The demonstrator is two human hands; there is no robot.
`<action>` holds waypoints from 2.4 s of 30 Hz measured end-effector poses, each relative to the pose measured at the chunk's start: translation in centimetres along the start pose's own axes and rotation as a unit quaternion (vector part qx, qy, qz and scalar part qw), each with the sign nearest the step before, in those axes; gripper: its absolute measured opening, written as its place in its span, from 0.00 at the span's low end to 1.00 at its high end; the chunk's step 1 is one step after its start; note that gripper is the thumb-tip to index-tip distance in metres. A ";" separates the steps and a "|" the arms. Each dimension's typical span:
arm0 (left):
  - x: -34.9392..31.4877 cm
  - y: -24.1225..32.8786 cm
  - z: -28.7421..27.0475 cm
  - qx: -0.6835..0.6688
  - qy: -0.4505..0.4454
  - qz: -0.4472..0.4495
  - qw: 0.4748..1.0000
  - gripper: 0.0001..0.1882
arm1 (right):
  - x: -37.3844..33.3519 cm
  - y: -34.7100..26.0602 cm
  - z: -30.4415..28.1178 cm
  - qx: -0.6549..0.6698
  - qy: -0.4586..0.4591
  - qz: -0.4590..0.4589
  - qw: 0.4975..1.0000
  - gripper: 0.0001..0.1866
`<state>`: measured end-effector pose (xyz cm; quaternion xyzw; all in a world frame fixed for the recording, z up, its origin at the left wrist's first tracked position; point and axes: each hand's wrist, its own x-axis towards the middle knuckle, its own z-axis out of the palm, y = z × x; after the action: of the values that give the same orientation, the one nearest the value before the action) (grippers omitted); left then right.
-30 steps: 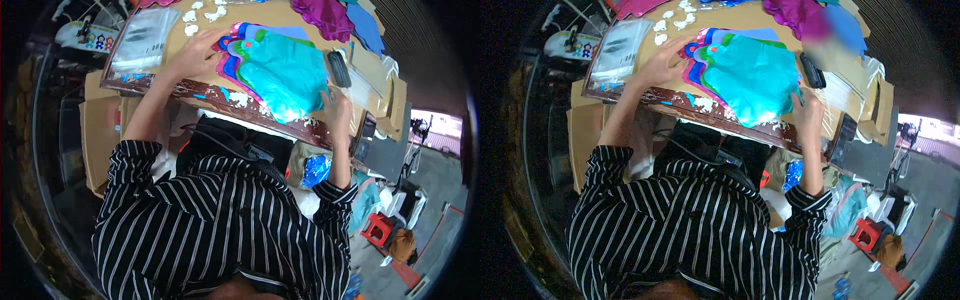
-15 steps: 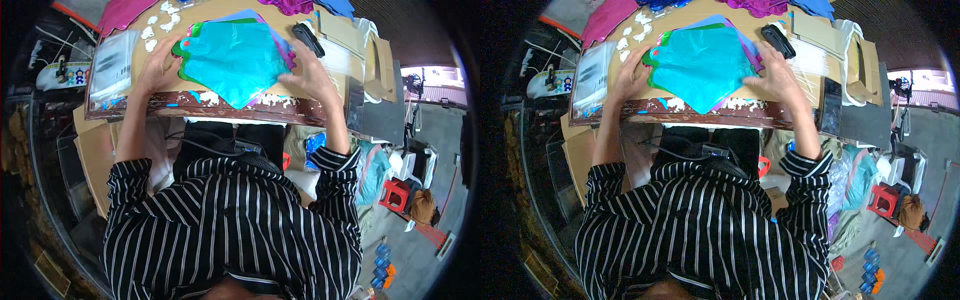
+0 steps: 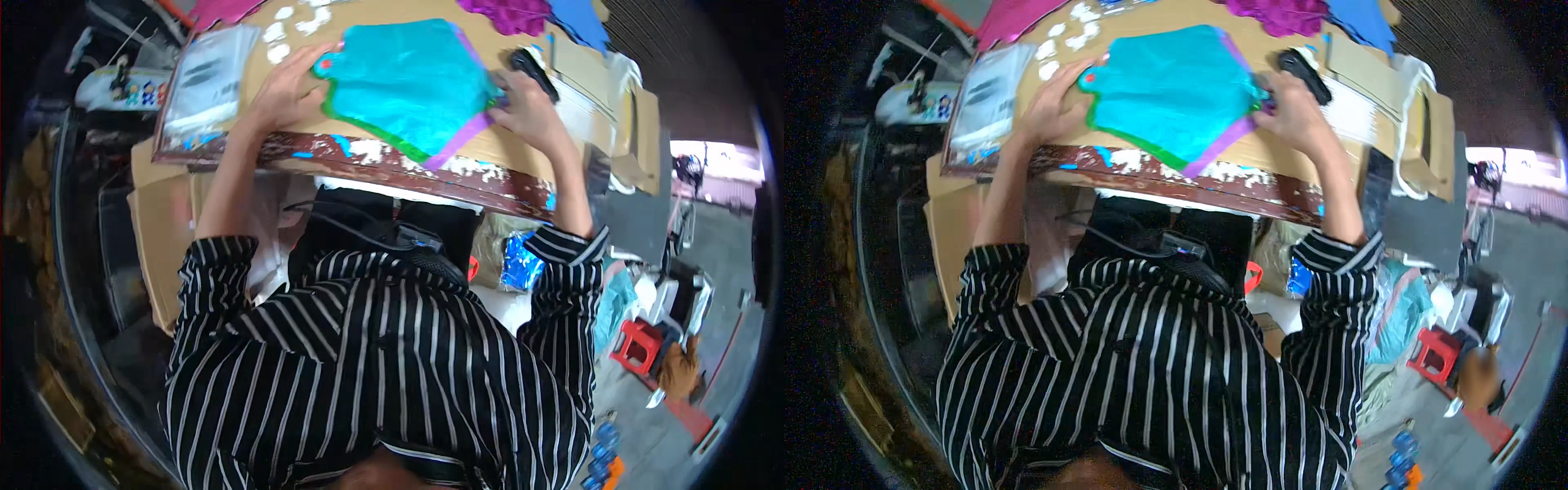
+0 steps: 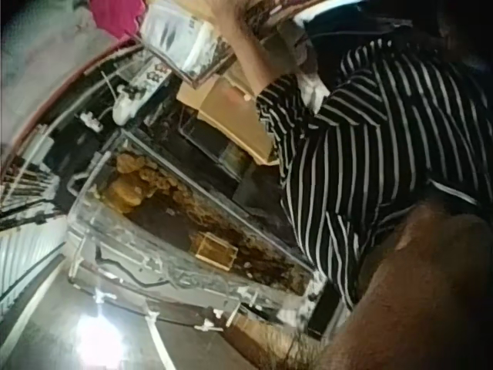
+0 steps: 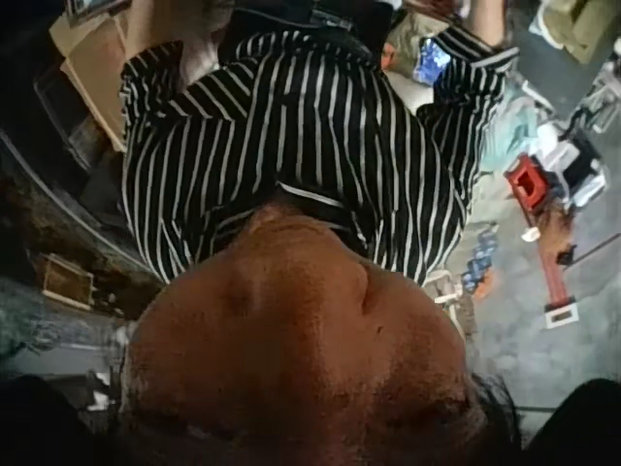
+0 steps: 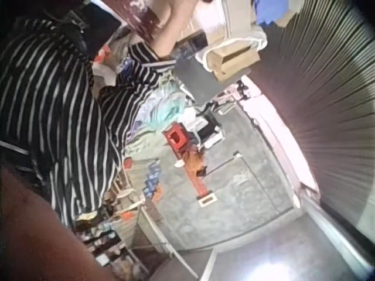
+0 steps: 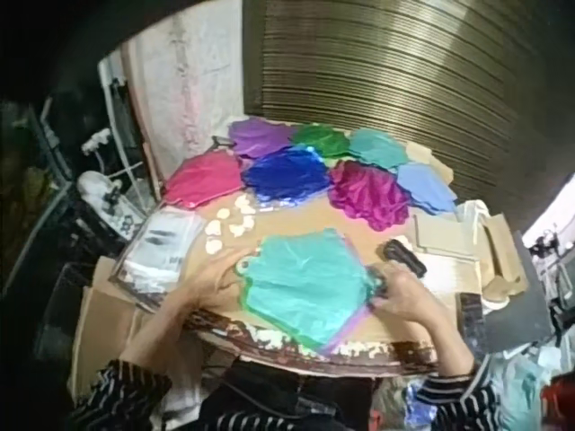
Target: Folding and layering various colored plastic sheets to assemble a decorative item at a workbench.
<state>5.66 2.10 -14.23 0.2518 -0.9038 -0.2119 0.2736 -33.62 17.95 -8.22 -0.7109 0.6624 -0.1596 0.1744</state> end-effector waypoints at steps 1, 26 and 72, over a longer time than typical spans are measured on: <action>0.1 0.2 -0.2 0.011 -0.001 0.007 1.000 0.35 | 0.0 -0.3 -0.1 -0.004 -0.020 0.011 1.000 0.33; 3.3 0.0 0.8 0.058 -0.056 -0.138 0.987 0.16 | -2.5 -0.1 3.0 0.044 0.109 0.039 0.992 0.23; 4.0 -2.4 -0.2 -0.015 -0.078 0.019 0.997 0.31 | 0.6 2.8 0.8 -0.077 0.073 -0.024 0.994 0.17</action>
<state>3.71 -2.06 -13.78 0.2137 -0.9235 -0.2392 0.2104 -35.71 17.20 -10.24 -0.7242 0.6666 -0.1636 0.0669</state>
